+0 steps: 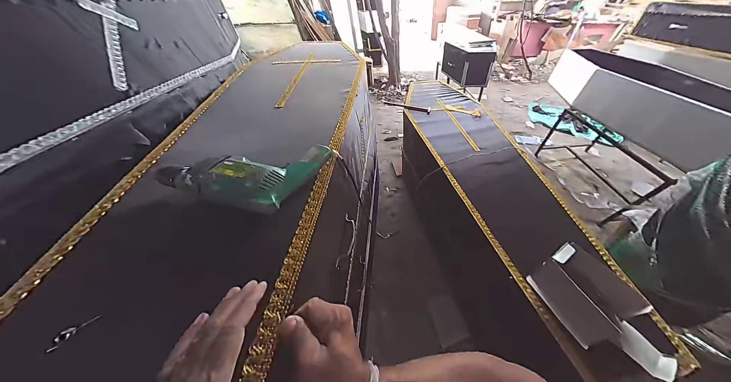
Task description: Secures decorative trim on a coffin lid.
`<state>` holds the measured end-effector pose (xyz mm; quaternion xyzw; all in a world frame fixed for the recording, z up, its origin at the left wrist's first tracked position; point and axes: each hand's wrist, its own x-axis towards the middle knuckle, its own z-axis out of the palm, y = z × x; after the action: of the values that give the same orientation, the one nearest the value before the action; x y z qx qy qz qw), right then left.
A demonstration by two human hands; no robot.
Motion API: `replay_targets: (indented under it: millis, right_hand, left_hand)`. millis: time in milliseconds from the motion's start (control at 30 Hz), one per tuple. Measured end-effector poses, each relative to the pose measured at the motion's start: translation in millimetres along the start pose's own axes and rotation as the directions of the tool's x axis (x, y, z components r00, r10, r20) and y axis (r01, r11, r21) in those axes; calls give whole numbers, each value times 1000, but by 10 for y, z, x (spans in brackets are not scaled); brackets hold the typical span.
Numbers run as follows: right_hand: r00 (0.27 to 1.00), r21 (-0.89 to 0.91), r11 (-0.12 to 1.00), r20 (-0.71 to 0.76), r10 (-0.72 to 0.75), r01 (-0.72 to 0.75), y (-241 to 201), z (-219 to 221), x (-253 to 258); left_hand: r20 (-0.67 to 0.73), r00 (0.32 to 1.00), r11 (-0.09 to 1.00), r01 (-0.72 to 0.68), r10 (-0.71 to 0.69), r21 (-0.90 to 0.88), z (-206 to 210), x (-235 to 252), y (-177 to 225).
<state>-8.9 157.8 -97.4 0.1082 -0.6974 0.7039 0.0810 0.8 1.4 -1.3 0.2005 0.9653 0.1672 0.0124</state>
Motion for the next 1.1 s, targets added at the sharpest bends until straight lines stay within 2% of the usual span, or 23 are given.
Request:
replay_targets:
  millis: [433, 500, 600, 700, 900, 1000, 1100]
  right_hand:
    - [969, 179, 955, -19, 245, -238, -169, 23, -19]
    - [981, 140, 972, -10, 193, -190, -128, 11, -22]
    - [999, 18, 999, 18, -28, 28, 13, -42, -22]
    - [991, 41, 993, 72, -113, 110, 68, -112, 27]
    - [972, 236, 969, 200, -122, 73, 91, -260, 85]
    - [955, 313, 950, 284, -83, -11, 146, -298, 108]
    - [930, 488, 865, 360, -72, -121, 289, -340, 133]
  left_hand:
    - [8, 1000, 1000, 30, -30, -5, -4, -2, 54]
    - [5, 1000, 1000, 21, -21, -13, 0, -10, 36]
    - [-1, 1000, 1000, 15, -16, -25, 5, -30, 25]
    - [-10, 1000, 1000, 10, -11, -27, -11, -36, 20]
    - [-131, 991, 999, 20, -14, 46, 132, -73, -20]
    - [-102, 992, 994, 85, -78, 64, 102, -81, 2]
    - [-57, 990, 989, 130, -126, 71, 66, -53, 34]
